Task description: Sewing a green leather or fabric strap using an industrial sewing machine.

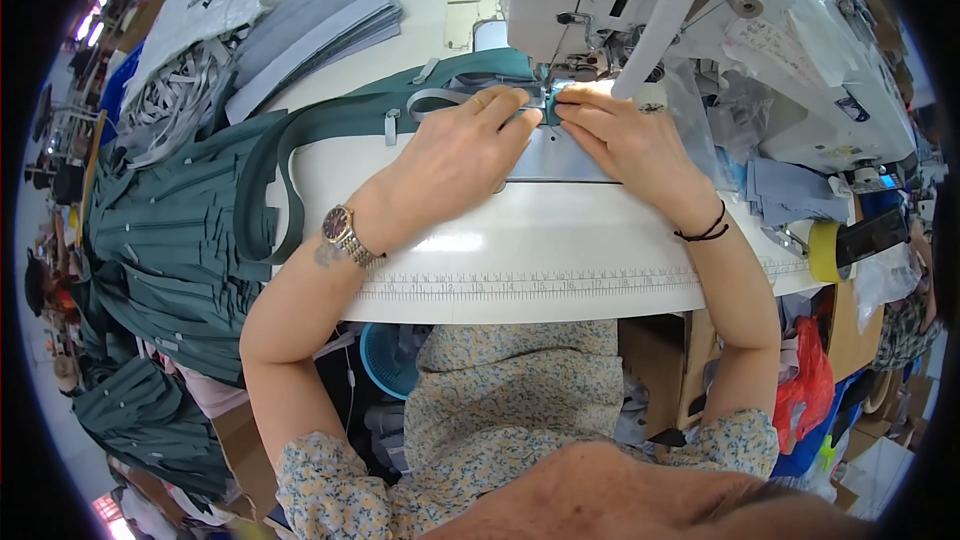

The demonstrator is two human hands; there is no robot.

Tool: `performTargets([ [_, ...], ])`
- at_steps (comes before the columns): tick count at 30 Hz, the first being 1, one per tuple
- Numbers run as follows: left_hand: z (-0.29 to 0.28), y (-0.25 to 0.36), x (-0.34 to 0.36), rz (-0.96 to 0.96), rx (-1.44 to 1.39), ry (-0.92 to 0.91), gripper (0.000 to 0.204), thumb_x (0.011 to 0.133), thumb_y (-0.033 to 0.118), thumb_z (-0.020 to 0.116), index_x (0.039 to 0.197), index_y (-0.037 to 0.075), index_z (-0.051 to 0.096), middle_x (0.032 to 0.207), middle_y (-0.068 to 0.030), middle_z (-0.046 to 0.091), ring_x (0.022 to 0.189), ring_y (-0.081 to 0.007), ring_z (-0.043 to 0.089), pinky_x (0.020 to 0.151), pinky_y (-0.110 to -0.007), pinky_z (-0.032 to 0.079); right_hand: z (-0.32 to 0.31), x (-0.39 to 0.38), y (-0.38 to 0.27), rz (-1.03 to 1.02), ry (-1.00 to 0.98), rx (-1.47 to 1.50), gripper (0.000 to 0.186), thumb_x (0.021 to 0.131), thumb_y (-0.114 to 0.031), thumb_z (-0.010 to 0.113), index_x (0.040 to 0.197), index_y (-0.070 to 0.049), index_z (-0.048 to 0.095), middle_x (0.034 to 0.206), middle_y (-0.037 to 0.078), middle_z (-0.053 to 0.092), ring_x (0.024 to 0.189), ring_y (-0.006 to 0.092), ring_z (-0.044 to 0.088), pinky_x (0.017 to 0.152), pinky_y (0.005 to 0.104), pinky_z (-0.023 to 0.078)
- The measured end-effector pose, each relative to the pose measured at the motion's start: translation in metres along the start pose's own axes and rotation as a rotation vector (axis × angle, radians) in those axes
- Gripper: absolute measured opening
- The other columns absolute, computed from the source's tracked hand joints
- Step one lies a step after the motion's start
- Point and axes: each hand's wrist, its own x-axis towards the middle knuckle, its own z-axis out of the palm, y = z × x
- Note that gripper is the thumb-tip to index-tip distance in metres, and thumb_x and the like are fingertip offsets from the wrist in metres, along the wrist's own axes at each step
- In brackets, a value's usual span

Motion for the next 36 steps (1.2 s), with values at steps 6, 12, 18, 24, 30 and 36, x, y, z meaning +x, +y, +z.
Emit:
performTargets([
  [6,0.004,-0.01,0.001,-0.019,-0.009,0.009,0.028,0.089,0.013,0.066,0.115,0.003,0.064,0.122,-0.0114,0.063,0.108,-0.0281,0.065,0.084,-0.036,0.057,0.0,0.007,0.0,0.001,0.052,-0.079,0.008,0.086,-0.011,0.067,0.092,-0.006,0.069,0.098,0.005,0.071,0.079,0.0286,0.066,0.082,0.0474,0.053],
  [12,0.006,-0.016,0.001,-0.053,0.013,-0.019,0.035,0.094,0.022,0.061,0.124,0.003,0.061,0.129,-0.0139,0.061,0.122,-0.0312,0.057,0.104,-0.045,0.046,0.007,0.008,-0.002,0.092,0.007,-0.052,0.015,0.086,-0.01,0.064,0.099,-0.006,0.07,0.104,0.005,0.072,0.087,0.029,0.067,0.084,0.0452,0.053],
  [18,0.01,-0.02,0.0,-0.065,0.05,-0.038,0.042,0.097,0.029,0.057,0.128,0.0,0.058,0.136,-0.0165,0.056,0.129,-0.0323,0.051,0.109,-0.05,0.04,0.009,0.007,0.001,0.066,-0.02,-0.269,0.026,0.088,-0.01,0.06,0.112,-0.004,0.068,0.109,0.011,0.071,0.09,0.0308,0.069,0.101,0.0565,0.045],
  [24,0.009,-0.016,-0.002,-0.123,0.09,-0.07,0.047,0.098,0.03,0.056,0.134,0.0,0.054,0.141,-0.0206,0.052,0.133,-0.0353,0.047,0.111,-0.045,0.038,0.01,0.006,0.003,0.071,-0.063,-0.285,0.034,0.092,-0.013,0.057,0.124,-0.006,0.063,0.109,0.012,0.069,0.094,0.0313,0.067,0.092,0.0502,0.048],
  [30,0.01,-0.007,0.001,-0.19,0.202,-0.075,0.049,0.096,0.034,0.059,0.129,-0.003,0.057,0.136,-0.0217,0.055,0.126,-0.0344,0.054,0.101,-0.042,0.048,0.003,0.007,-0.002,0.094,-0.105,-0.288,0.034,0.095,-0.014,0.055,0.127,-0.007,0.061,0.112,0.011,0.067,0.097,0.0298,0.066,0.076,0.0394,0.057],
  [36,0.004,0.004,-0.003,-0.283,0.462,-0.137,0.047,0.094,0.034,0.062,0.117,-0.007,0.06,0.111,-0.0211,0.064,0.1,-0.0314,0.066,0.072,-0.036,0.058,0.004,0.011,-0.003,0.033,-0.067,-0.264,0.028,0.092,-0.012,0.059,0.119,-0.007,0.066,0.107,0.007,0.068,0.09,0.0292,0.067,0.074,0.0378,0.057],
])
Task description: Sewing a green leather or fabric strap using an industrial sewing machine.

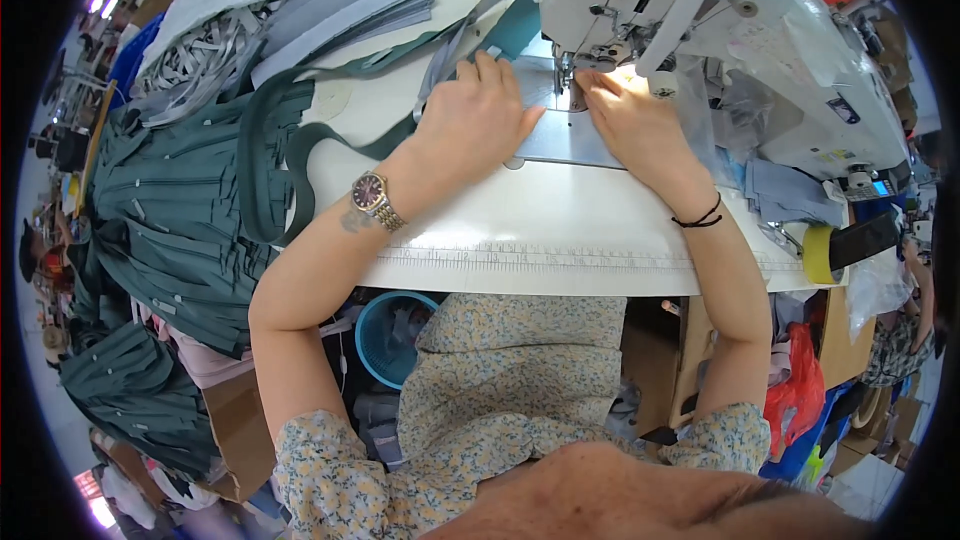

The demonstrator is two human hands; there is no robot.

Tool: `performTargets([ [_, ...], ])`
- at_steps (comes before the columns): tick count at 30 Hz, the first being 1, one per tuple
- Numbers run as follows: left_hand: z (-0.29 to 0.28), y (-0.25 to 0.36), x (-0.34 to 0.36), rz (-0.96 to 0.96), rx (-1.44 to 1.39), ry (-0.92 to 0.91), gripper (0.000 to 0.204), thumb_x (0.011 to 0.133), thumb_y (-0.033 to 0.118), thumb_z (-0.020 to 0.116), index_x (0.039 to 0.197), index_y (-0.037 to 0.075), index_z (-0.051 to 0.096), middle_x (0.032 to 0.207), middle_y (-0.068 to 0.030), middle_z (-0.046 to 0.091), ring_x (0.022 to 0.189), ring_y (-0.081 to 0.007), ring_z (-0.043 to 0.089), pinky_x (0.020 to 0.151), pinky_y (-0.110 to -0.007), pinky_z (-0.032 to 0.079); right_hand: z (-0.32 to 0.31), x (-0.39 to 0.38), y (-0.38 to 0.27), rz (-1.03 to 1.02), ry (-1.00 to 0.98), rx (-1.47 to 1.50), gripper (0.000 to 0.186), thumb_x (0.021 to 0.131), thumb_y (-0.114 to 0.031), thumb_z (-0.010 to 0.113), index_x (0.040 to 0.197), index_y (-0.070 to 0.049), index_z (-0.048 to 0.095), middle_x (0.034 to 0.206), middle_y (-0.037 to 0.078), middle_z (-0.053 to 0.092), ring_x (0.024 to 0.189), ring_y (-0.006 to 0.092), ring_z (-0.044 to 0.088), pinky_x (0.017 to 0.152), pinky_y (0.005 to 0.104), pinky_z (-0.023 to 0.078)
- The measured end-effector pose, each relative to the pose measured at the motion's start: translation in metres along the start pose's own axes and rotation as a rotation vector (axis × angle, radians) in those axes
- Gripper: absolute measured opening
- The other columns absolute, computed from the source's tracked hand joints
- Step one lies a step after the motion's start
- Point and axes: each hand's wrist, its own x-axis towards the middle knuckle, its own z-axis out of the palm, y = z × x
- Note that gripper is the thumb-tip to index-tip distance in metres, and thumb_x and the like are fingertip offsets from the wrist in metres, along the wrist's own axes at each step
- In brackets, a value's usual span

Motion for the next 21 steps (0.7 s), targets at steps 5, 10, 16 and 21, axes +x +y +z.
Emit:
performTargets([
  [5,-0.036,0.008,-0.012,0.072,0.032,-0.15,0.032,0.092,0.027,0.063,0.104,-0.002,0.064,0.1,-0.0133,0.066,0.084,-0.0262,0.068,0.065,-0.035,0.057,-0.011,-0.003,-0.005,-0.289,0.11,0.018,0.022,0.074,-0.006,0.069,0.096,-0.004,0.067,0.085,0.005,0.063,0.078,0.0236,0.064,0.071,0.0344,0.052],
  [10,-0.072,-0.05,-0.012,-0.034,-0.082,-0.061,0.018,0.09,0.015,0.062,0.105,0.006,0.066,0.1,-0.0097,0.069,0.085,-0.0266,0.068,0.071,-0.036,0.056,-0.03,0.005,-0.054,-0.439,0.136,0.222,0.025,0.07,-0.006,0.069,0.095,-0.001,0.067,0.091,0.007,0.064,0.086,0.0245,0.061,0.075,0.0369,0.052],
  [16,-0.001,-0.114,-0.024,-0.11,-0.201,-0.037,0.018,0.088,0.012,0.062,0.102,0.004,0.071,0.101,-0.0112,0.072,0.096,-0.0326,0.066,0.084,-0.042,0.053,-0.014,0.033,-0.095,-0.347,-0.124,0.401,0.032,0.072,-0.003,0.066,0.103,0.001,0.064,0.111,0.011,0.058,0.095,0.0257,0.058,0.077,0.0361,0.052],
  [21,-0.025,-0.138,-0.033,-0.34,-0.353,0.108,0.018,0.089,0.016,0.061,0.097,0.008,0.075,0.089,-0.0139,0.072,0.084,-0.033,0.069,0.076,-0.042,0.055,-0.04,0.0,-0.087,-0.392,0.013,0.538,0.022,0.076,-0.009,0.071,0.093,-0.001,0.058,0.096,0.012,0.055,0.086,0.028,0.059,0.071,0.0384,0.051],
])
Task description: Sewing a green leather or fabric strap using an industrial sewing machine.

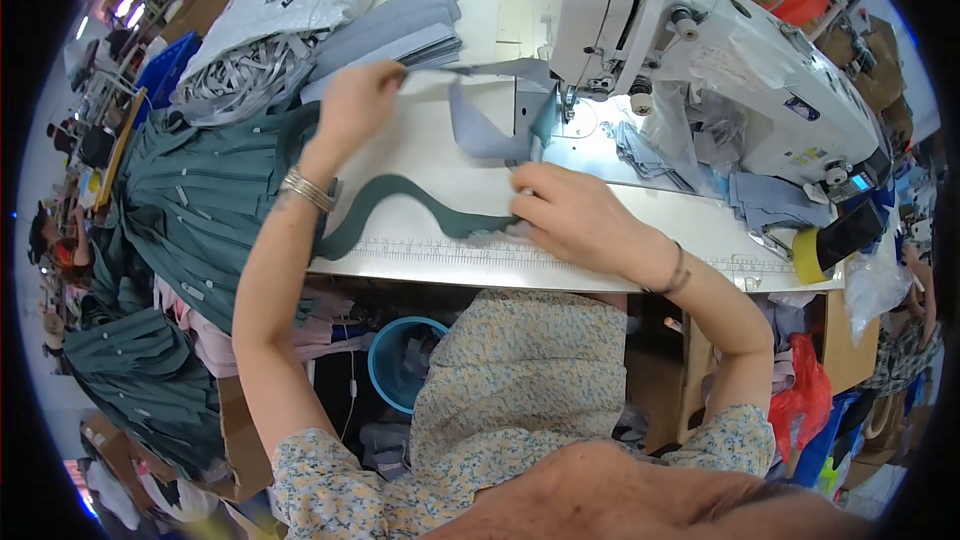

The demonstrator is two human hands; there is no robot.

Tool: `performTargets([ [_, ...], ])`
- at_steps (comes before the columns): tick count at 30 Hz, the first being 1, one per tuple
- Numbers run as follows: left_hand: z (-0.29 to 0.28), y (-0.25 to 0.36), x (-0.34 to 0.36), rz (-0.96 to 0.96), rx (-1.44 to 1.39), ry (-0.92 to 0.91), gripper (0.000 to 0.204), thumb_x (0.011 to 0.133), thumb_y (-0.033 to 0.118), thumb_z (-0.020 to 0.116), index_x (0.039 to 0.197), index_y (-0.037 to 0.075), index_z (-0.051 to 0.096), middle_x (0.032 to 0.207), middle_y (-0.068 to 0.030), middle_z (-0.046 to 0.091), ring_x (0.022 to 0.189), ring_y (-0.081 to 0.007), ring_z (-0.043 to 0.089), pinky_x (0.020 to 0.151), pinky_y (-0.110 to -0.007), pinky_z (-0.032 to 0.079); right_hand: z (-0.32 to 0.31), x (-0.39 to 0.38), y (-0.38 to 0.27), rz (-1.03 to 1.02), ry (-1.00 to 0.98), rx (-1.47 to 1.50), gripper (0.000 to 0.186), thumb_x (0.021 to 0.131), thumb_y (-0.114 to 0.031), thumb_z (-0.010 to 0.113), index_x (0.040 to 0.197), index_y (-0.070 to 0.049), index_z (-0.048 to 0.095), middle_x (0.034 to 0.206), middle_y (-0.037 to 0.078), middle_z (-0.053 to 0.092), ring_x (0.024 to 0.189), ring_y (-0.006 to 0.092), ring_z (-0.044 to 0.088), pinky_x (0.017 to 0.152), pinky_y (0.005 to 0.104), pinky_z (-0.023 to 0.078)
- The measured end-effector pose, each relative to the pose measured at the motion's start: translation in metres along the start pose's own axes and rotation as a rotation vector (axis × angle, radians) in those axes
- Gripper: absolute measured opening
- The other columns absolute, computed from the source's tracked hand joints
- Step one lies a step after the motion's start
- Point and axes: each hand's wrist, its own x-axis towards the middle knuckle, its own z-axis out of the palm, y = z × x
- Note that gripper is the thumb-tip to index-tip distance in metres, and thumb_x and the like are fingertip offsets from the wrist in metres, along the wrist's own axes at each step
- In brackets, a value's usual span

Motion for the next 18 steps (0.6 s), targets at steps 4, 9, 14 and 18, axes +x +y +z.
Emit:
performTargets([
  [4,-0.035,-0.017,0.028,-0.218,-0.164,0.205,0.02,0.086,0.017,0.067,0.101,0.009,0.076,0.085,-0.013,0.074,0.074,-0.0296,0.069,0.071,-0.036,0.054,-0.02,-0.049,-0.048,0.25,-0.163,0.403,0.019,0.08,-0.011,0.069,0.087,0.001,0.056,0.088,0.015,0.053,0.079,0.0336,0.059,0.068,0.0436,0.051],
  [9,0.017,0.047,0.015,0.434,-0.015,-0.004,0.015,0.079,0.008,0.07,0.093,0.007,0.076,0.085,-0.0069,0.071,0.093,-0.025,0.06,0.091,-0.04,0.045,0.014,-0.068,-0.087,0.155,-0.709,0.757,0.02,0.085,-0.018,0.066,0.089,0.0,0.058,0.087,0.018,0.056,0.079,0.0352,0.062,0.07,0.0444,0.052],
  [14,0.044,0.108,-0.01,0.508,0.055,-0.117,0.014,0.078,0.006,0.068,0.09,0.01,0.076,0.085,-0.0052,0.066,0.104,-0.0262,0.056,0.102,-0.047,0.034,-0.001,-0.042,-0.051,0.155,-0.234,0.412,0.017,0.082,-0.015,0.067,0.092,-0.002,0.062,0.089,0.016,0.058,0.082,0.0344,0.062,0.073,0.0441,0.052],
  [18,0.046,0.12,-0.011,0.538,0.016,-0.116,0.015,0.079,0.006,0.068,0.092,0.009,0.076,0.085,-0.0052,0.066,0.104,-0.0269,0.056,0.101,-0.046,0.035,-0.018,-0.016,0.007,0.412,0.084,-0.023,0.014,0.079,-0.01,0.07,0.091,-0.005,0.064,0.097,0.013,0.058,0.095,0.0311,0.06,0.08,0.0423,0.051],
])
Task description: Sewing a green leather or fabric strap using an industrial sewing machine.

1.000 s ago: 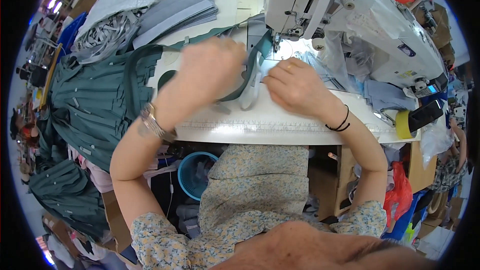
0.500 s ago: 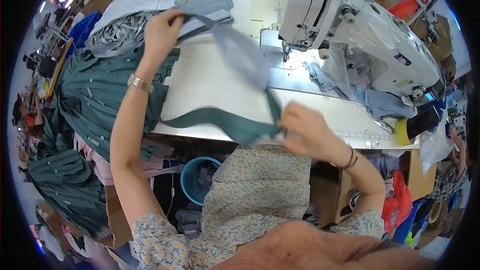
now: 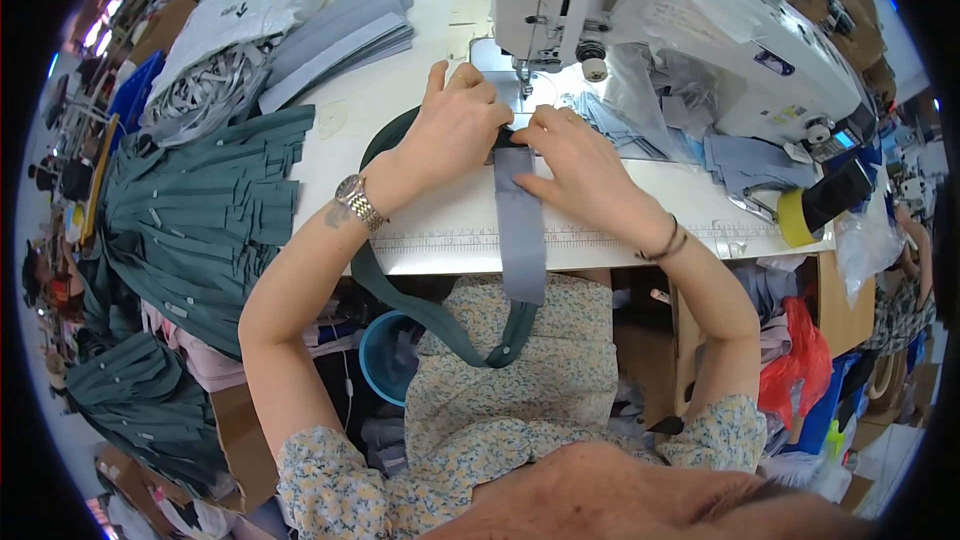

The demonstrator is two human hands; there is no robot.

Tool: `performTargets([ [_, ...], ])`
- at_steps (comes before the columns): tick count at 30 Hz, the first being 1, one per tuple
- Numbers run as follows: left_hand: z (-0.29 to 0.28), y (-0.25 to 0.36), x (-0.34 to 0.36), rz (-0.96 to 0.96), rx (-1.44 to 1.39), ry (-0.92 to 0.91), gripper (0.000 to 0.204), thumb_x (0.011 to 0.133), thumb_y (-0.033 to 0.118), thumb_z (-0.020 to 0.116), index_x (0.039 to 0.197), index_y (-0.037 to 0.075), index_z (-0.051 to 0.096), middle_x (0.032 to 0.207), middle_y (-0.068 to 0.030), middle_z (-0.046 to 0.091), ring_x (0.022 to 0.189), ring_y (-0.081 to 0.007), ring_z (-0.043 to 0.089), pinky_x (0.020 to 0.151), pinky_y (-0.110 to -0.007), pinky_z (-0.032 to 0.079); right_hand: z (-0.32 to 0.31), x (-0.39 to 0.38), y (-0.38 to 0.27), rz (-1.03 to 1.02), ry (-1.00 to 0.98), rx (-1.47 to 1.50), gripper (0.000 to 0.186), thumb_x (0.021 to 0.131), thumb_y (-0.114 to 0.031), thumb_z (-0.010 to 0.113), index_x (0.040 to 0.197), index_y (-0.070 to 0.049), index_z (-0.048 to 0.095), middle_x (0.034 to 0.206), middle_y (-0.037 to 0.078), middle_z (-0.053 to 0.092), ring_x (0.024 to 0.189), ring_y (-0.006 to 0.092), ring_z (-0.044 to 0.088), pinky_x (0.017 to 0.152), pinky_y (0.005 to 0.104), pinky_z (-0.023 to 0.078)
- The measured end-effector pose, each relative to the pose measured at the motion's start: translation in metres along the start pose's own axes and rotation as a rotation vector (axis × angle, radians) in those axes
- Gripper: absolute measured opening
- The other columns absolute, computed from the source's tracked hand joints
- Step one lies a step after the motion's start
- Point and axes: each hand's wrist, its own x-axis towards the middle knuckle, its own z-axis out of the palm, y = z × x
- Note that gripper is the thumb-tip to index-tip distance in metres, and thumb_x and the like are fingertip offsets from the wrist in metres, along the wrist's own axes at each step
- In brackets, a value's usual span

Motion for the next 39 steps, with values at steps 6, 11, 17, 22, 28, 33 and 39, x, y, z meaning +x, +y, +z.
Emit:
performTargets([
  [6,-0.001,-0.011,-0.002,-0.072,-0.052,-0.064,0.016,0.08,0.006,0.067,0.093,0.009,0.075,0.089,-0.0052,0.067,0.103,-0.0268,0.056,0.1,-0.046,0.036,0.008,-0.018,0.009,-0.03,-0.112,0.066,0.016,0.078,-0.01,0.071,0.091,-0.004,0.063,0.103,0.011,0.059,0.102,0.0308,0.057,0.087,0.0405,0.048],
  [11,0.007,-0.029,-0.01,-0.176,-0.096,-0.008,0.014,0.081,0.007,0.067,0.094,0.009,0.074,0.093,-0.0047,0.067,0.104,-0.0264,0.056,0.1,-0.045,0.037,-0.011,-0.05,-0.009,-0.167,-0.317,0.128,0.047,0.074,-0.014,0.076,0.118,-0.005,0.061,0.138,0.012,0.054,0.128,0.032,0.05,0.106,0.0433,0.042],
  [17,-0.007,0.002,-0.017,-0.007,0.028,0.186,0.022,0.079,0.008,0.071,0.101,0.008,0.07,0.106,-0.0074,0.065,0.107,-0.0274,0.057,0.104,-0.045,0.04,-0.006,-0.062,-0.022,-0.253,-0.308,-0.226,0.056,0.071,-0.018,0.076,0.121,-0.003,0.058,0.137,0.016,0.053,0.129,0.0298,0.05,0.108,0.0455,0.04],
  [22,-0.009,0.032,-0.039,0.107,-0.098,0.017,0.033,0.077,0.011,0.075,0.108,0.002,0.067,0.114,-0.012,0.066,0.113,-0.0285,0.061,0.097,-0.039,0.049,0.011,-0.054,-0.017,-0.308,-0.131,-0.177,0.046,0.068,-0.02,0.073,0.109,-0.001,0.061,0.124,0.018,0.059,0.117,0.0302,0.057,0.102,0.0431,0.046],
  [28,0.002,0.012,-0.019,0.15,0.099,0.032,0.03,0.084,0.021,0.068,0.103,-0.001,0.065,0.109,-0.0138,0.065,0.11,-0.0287,0.063,0.095,-0.039,0.048,0.001,-0.017,0.012,-0.417,-0.163,-0.271,0.027,0.075,-0.012,0.064,0.1,0.0,0.064,0.11,0.014,0.065,0.107,0.0268,0.063,0.098,0.0418,0.048],
  [33,0.018,-0.005,0.01,0.144,0.134,-0.019,0.032,0.085,0.023,0.069,0.105,-0.002,0.065,0.109,-0.0123,0.066,0.108,-0.026,0.064,0.094,-0.037,0.048,0.004,-0.002,0.04,-0.374,-0.15,-0.339,0.026,0.08,-0.007,0.06,0.105,0.002,0.064,0.113,0.012,0.066,0.111,0.0248,0.063,0.102,0.0417,0.047],
  [39,0.02,-0.004,0.015,0.089,0.053,0.026,0.033,0.085,0.021,0.07,0.109,-0.001,0.065,0.113,-0.0128,0.066,0.109,-0.0245,0.064,0.094,-0.037,0.048,0.009,-0.007,0.049,-0.41,0.007,-0.407,0.027,0.08,-0.009,0.062,0.105,0.001,0.064,0.11,0.01,0.064,0.11,0.0237,0.063,0.099,0.0397,0.048],
])
